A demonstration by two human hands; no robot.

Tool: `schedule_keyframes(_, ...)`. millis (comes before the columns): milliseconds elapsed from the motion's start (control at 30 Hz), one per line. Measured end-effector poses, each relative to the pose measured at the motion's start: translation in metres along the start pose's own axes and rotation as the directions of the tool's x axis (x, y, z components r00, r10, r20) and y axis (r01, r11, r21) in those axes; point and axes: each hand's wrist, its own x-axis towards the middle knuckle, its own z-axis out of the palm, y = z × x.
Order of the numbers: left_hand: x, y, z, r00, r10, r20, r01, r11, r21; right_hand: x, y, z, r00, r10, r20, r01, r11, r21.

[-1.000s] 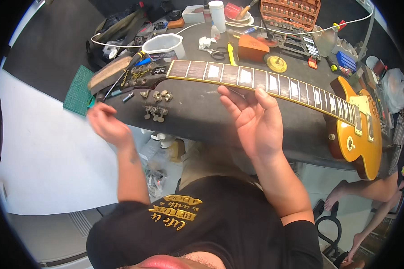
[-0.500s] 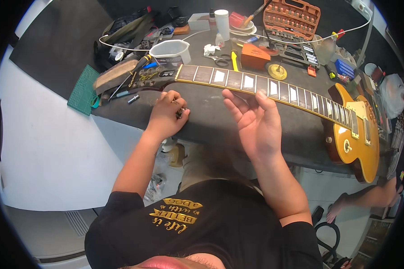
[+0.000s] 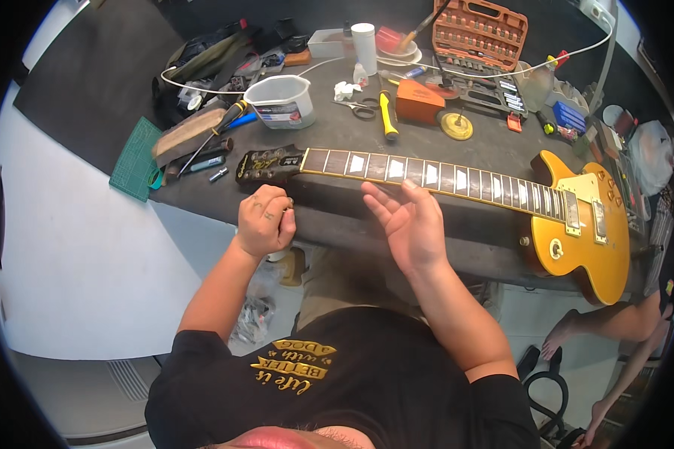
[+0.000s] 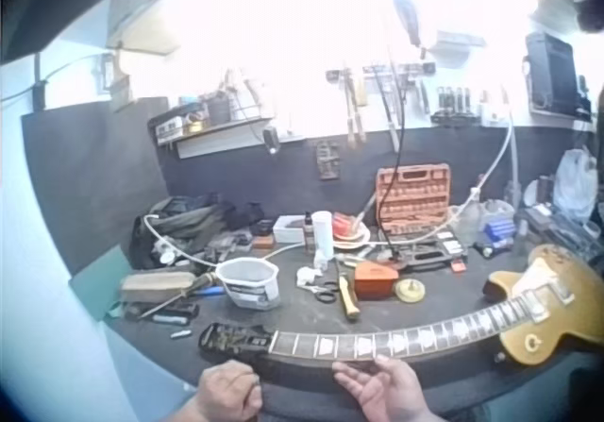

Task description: The person unscrews and removes the tuning machine hardware from the headstock of an electric guitar using a wrench and a screwdriver, and then places the small screws and parts into a container.

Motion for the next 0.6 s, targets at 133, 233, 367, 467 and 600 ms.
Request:
schedule_keyframes(133,0.042,-0.026,-0.012,0.979,-0.096,-0.180,0.089,0.995,-0.048,0.000,0.001,-0.004,1.000,0.011,0.010,-0.010,0.999,-0.044)
schedule_keyframes(233,0.124,-0.083,-0.023,0.936,-0.343,0.078,0.348,0.936,-0.051,-0.001,-0.002,-0.010,0.991,-0.028,0.131,0.047,0.989,-0.143)
schedule_keyframes(367,0.172,-0.164,-0.014,0.874,-0.361,0.324,0.373,0.928,0.029,0.002,0.001,-0.017,0.985,0.004,0.174,0.012,0.996,-0.091)
schedule_keyframes(467,0.193,-0.179,0.003,0.738,-0.435,0.516,0.426,0.893,0.143,0.001,0.000,-0.018,0.991,0.036,0.132,-0.029,0.998,-0.052)
schedule_keyframes(600,0.195,-0.193,0.013,0.796,-0.351,0.493,0.287,0.936,0.203,0.000,-0.002,-0.013,0.992,0.027,0.127,-0.020,0.999,-0.050)
